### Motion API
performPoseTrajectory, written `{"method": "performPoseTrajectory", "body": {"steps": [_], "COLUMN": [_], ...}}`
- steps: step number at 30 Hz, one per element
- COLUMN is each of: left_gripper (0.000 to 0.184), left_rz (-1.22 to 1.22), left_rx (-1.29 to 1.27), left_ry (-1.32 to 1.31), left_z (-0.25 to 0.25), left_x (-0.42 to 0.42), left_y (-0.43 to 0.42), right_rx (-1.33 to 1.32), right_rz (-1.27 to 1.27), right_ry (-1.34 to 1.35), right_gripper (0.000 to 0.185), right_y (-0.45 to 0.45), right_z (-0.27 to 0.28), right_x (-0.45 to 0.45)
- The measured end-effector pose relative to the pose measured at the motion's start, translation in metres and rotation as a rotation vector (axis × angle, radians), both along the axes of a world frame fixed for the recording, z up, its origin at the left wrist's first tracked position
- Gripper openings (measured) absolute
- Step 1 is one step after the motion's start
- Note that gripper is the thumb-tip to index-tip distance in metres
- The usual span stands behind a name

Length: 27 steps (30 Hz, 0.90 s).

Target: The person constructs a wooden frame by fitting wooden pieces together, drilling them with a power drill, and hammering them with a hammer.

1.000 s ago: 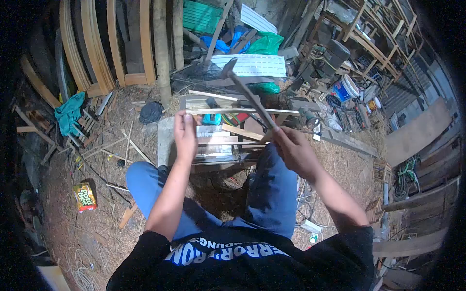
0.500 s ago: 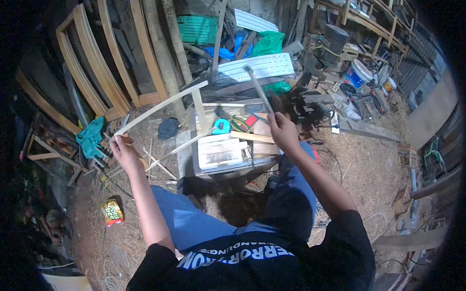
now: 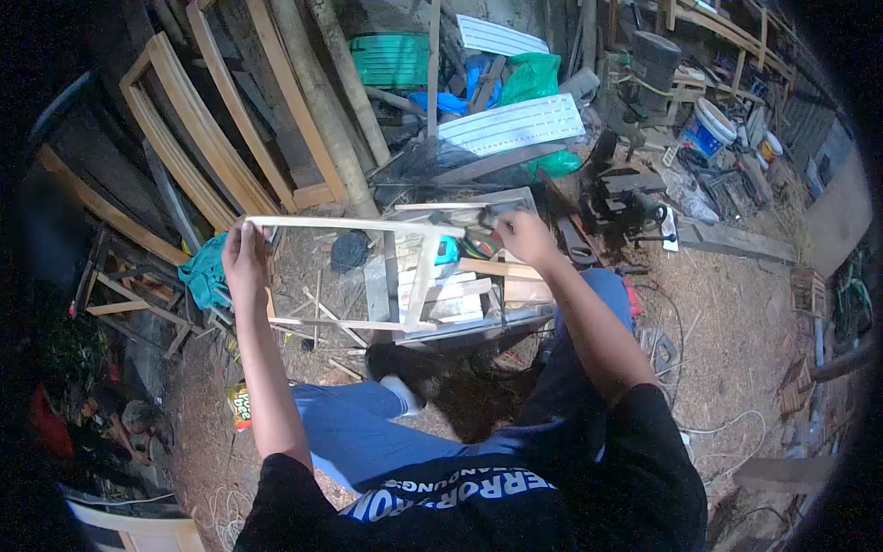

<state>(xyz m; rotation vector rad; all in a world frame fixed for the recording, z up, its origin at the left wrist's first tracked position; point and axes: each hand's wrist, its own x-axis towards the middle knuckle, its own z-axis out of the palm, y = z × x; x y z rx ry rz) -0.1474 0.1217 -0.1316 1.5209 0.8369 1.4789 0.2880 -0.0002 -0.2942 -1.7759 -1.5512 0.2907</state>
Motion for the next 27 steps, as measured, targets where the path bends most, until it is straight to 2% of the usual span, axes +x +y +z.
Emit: {"method": "performPoseTrajectory", "body": {"steps": [1, 2, 5, 7, 8, 10, 11, 12, 13, 14, 17, 19, 21, 23, 25, 26, 27], "left_gripper": [0.025, 0.026, 0.026, 0.025, 0.025, 0.024, 0.025, 0.029, 0.034, 0.041, 0.042, 0.040, 0.036, 0.034, 0.033, 0.032, 0.031], "left_rz": [-0.035, -0.060, -0.145, -0.189, -0.200, -0.236, -0.209, -0.183, -0.156, 0.018, 0.395, 0.498, 0.306, 0.004, -0.180, -0.270, -0.266], "left_rx": [0.004, 0.004, -0.014, 0.006, 0.034, 0.084, 0.128, 0.171, 0.216, 0.451, 0.536, 0.391, 0.291, 0.133, -0.081, -0.196, -0.169], "left_ry": [0.046, 0.063, 0.130, 0.186, 0.219, 0.284, 0.279, 0.268, 0.254, 0.436, 0.323, 0.200, 0.270, 0.308, 0.253, 0.217, 0.223], "left_z": [0.006, 0.013, 0.031, 0.037, 0.037, 0.036, 0.032, 0.031, 0.027, 0.023, 0.019, -0.027, -0.085, -0.123, -0.133, -0.140, -0.134], "left_x": [0.008, 0.018, 0.050, 0.070, 0.078, 0.088, 0.091, 0.098, 0.103, 0.095, 0.077, 0.059, 0.049, 0.052, 0.060, 0.063, 0.066], "left_y": [0.004, 0.005, 0.005, 0.007, 0.010, 0.025, 0.032, 0.034, 0.036, 0.044, -0.001, -0.019, -0.035, -0.051, -0.060, -0.067, -0.070], "right_rx": [0.139, 0.296, 0.325, 0.120, 0.088, -0.038, -0.103, 0.086, 0.118, 0.153, 0.237, 0.177, 0.211, 0.232, 0.241, 0.266, 0.262], "right_rz": [-0.045, -0.005, 0.276, 0.385, 0.453, 0.343, 0.285, 0.252, 0.208, 0.166, 0.042, -0.046, -0.038, -0.040, -0.061, 0.006, 0.011], "right_ry": [0.110, 0.193, 0.292, 0.163, 0.402, 0.395, 0.392, 0.320, 0.339, 0.355, 0.501, 0.692, 0.826, 0.909, 0.930, 0.920, 0.940], "right_gripper": [0.034, 0.033, 0.033, 0.032, 0.034, 0.037, 0.038, 0.038, 0.038, 0.038, 0.039, 0.039, 0.037, 0.036, 0.037, 0.038, 0.038], "right_y": [0.005, -0.008, -0.015, -0.030, -0.021, -0.027, -0.030, -0.026, -0.024, -0.022, -0.025, -0.026, -0.018, -0.011, -0.006, -0.006, -0.007], "right_z": [0.008, 0.041, 0.066, 0.081, 0.053, 0.053, 0.053, 0.042, 0.034, 0.027, 0.032, 0.032, 0.018, 0.011, 0.007, 0.004, 0.004], "right_x": [-0.004, -0.021, -0.044, -0.058, -0.061, -0.065, -0.067, -0.065, -0.064, -0.061, -0.063, -0.064, -0.061, -0.066, -0.073, -0.075, -0.079]}}
